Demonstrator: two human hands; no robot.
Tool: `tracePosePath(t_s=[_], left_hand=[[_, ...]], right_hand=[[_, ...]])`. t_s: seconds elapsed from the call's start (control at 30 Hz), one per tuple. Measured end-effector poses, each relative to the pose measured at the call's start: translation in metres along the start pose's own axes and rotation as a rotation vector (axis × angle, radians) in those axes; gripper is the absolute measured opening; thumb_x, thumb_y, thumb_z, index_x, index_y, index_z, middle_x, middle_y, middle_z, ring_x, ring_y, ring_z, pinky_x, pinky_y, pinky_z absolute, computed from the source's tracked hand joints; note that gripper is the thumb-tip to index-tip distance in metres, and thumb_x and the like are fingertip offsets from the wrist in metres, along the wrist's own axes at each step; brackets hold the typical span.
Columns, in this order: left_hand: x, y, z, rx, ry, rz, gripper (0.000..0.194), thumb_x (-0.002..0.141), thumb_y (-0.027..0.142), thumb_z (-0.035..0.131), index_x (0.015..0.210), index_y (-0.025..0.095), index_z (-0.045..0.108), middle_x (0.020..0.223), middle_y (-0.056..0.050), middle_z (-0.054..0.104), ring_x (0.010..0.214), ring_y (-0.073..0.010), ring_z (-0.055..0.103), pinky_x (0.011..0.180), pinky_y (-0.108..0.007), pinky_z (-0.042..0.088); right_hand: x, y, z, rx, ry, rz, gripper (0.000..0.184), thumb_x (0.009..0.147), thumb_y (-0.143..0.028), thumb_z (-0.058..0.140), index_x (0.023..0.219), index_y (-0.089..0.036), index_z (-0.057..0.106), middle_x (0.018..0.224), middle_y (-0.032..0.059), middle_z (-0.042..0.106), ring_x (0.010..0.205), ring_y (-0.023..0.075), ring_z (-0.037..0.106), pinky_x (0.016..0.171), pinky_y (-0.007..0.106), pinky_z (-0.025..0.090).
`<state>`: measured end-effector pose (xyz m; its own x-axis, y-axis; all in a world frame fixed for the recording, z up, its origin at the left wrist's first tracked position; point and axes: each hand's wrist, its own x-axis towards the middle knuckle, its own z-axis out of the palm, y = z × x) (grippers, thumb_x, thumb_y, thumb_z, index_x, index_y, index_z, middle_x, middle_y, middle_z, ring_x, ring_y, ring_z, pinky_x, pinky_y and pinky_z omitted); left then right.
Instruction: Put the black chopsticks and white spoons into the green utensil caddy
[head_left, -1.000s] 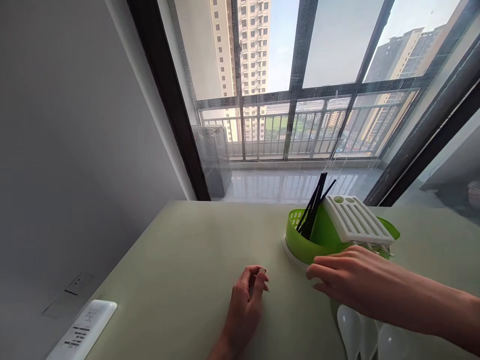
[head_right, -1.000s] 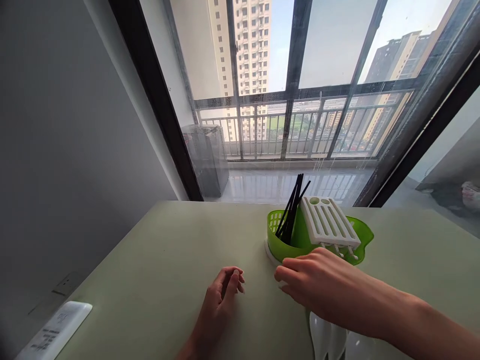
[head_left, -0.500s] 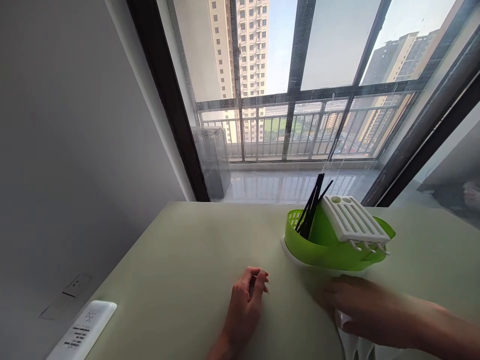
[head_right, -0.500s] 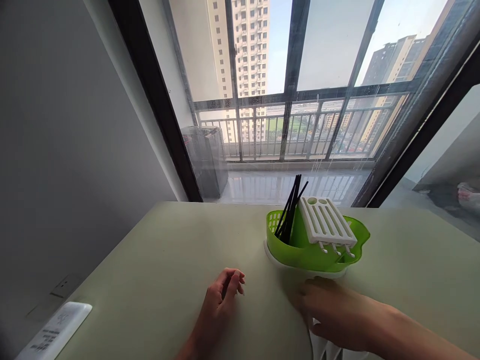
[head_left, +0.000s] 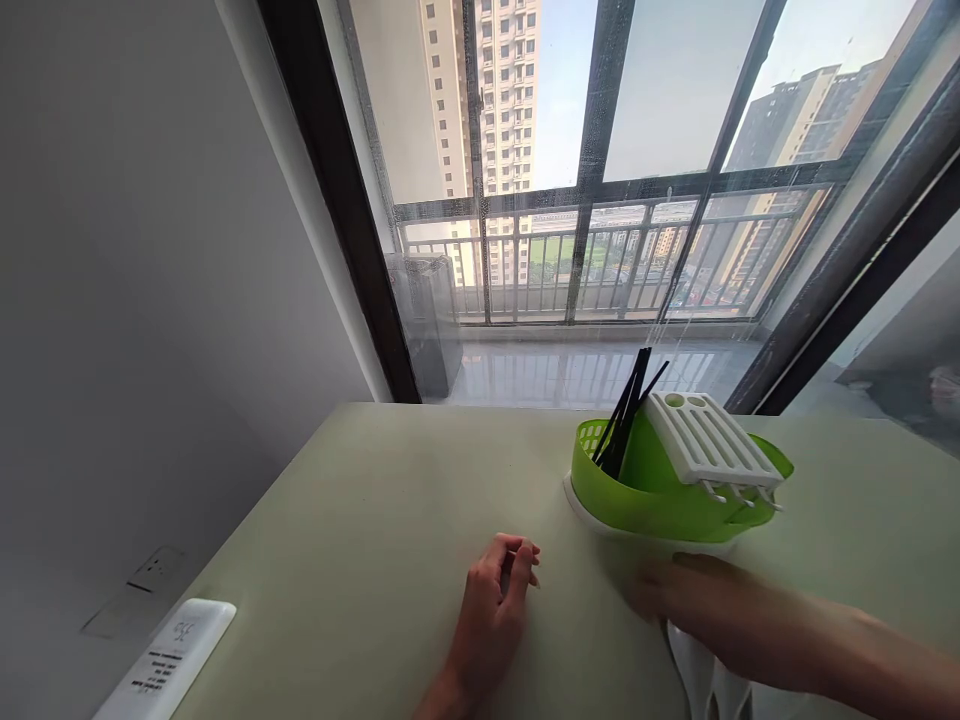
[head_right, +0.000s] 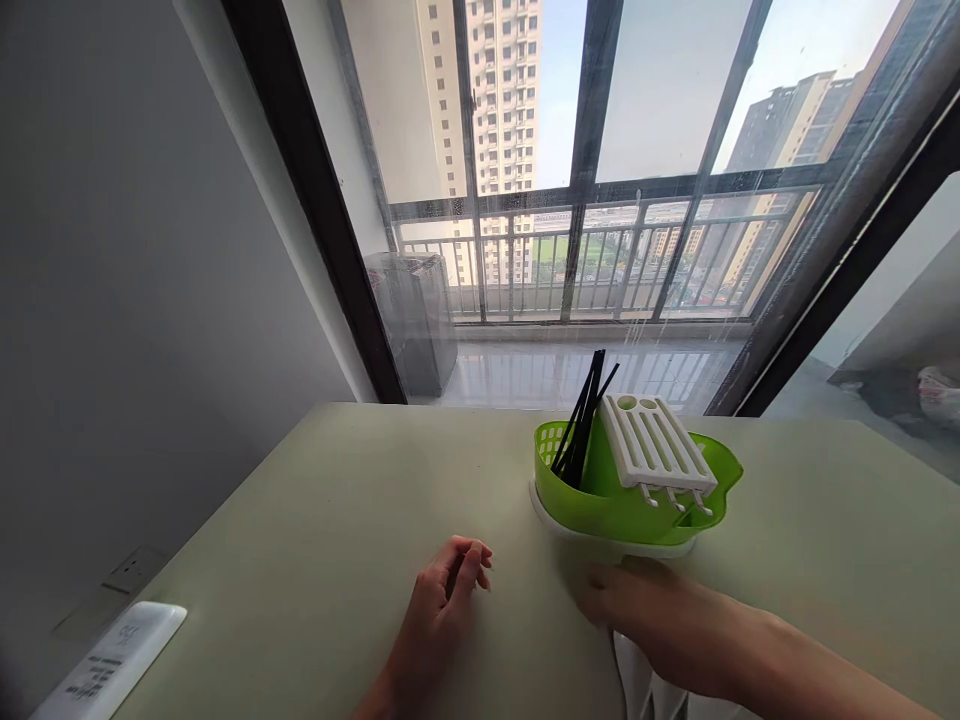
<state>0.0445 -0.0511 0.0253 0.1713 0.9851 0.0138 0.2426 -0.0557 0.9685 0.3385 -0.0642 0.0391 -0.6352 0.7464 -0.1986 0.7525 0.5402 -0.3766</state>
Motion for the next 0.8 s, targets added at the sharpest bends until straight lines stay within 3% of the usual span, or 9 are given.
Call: tracePosePath(t_s=[0.1, 0.23, 0.47, 0.6, 0.8], left_hand=[[0.000, -0.002, 0.000, -0.002, -0.002, 0.010, 0.048, 0.104, 0.063, 0.047, 0.094, 0.022, 0.069, 0.091, -0.005, 0.072, 0.081, -0.0213, 0.067, 0.077, -0.031, 0.051], [0.001, -0.003, 0.000, 0.009, -0.005, 0.011, 0.048, 0.104, 0.063, 0.047, 0.094, 0.022, 0.069, 0.090, -0.004, 0.072, 0.081, -0.0211, 0.068, 0.077, -0.030, 0.051], [0.000, 0.000, -0.001, 0.018, -0.012, -0.003, 0.047, 0.104, 0.062, 0.047, 0.097, 0.021, 0.070, 0.091, -0.005, 0.074, 0.082, -0.0216, 0.068, 0.077, -0.031, 0.050], [-0.001, 0.003, -0.001, -0.002, -0.006, 0.000, 0.045, 0.104, 0.061, 0.049, 0.095, 0.023, 0.070, 0.092, -0.005, 0.074, 0.082, -0.0221, 0.068, 0.077, -0.031, 0.051], [0.000, 0.001, 0.000, 0.006, 0.003, 0.000, 0.046, 0.104, 0.061, 0.049, 0.095, 0.022, 0.071, 0.089, -0.005, 0.074, 0.080, -0.0220, 0.068, 0.077, -0.030, 0.051]], right_hand=[[0.002, -0.009, -0.008, -0.049, -0.033, -0.005, 0.052, 0.064, 0.005, 0.048, 0.102, -0.023, 0.069, 0.107, 0.0053, 0.072, 0.094, 0.0243, 0.066, 0.077, 0.032, 0.048], [0.009, -0.023, -0.018, 0.087, 0.010, 0.001, 0.039, 0.075, 0.001, 0.050, 0.097, -0.025, 0.069, 0.099, 0.0022, 0.072, 0.085, 0.0210, 0.065, 0.071, 0.029, 0.046], [0.019, -0.053, -0.050, 0.246, 0.061, -0.029, 0.029, 0.098, -0.012, 0.047, 0.098, -0.023, 0.073, 0.102, 0.0062, 0.072, 0.087, 0.0189, 0.070, 0.077, 0.029, 0.052], [0.011, -0.063, -0.073, 0.229, 0.274, -0.084, 0.029, 0.105, -0.018, 0.043, 0.111, -0.026, 0.070, 0.109, 0.0064, 0.072, 0.085, 0.0168, 0.073, 0.076, 0.027, 0.056], [-0.012, -0.068, -0.119, -0.107, 0.828, -0.062, 0.022, 0.105, -0.028, 0.054, 0.122, -0.037, 0.065, 0.123, 0.0005, 0.074, 0.098, 0.0205, 0.076, 0.072, 0.027, 0.058]])
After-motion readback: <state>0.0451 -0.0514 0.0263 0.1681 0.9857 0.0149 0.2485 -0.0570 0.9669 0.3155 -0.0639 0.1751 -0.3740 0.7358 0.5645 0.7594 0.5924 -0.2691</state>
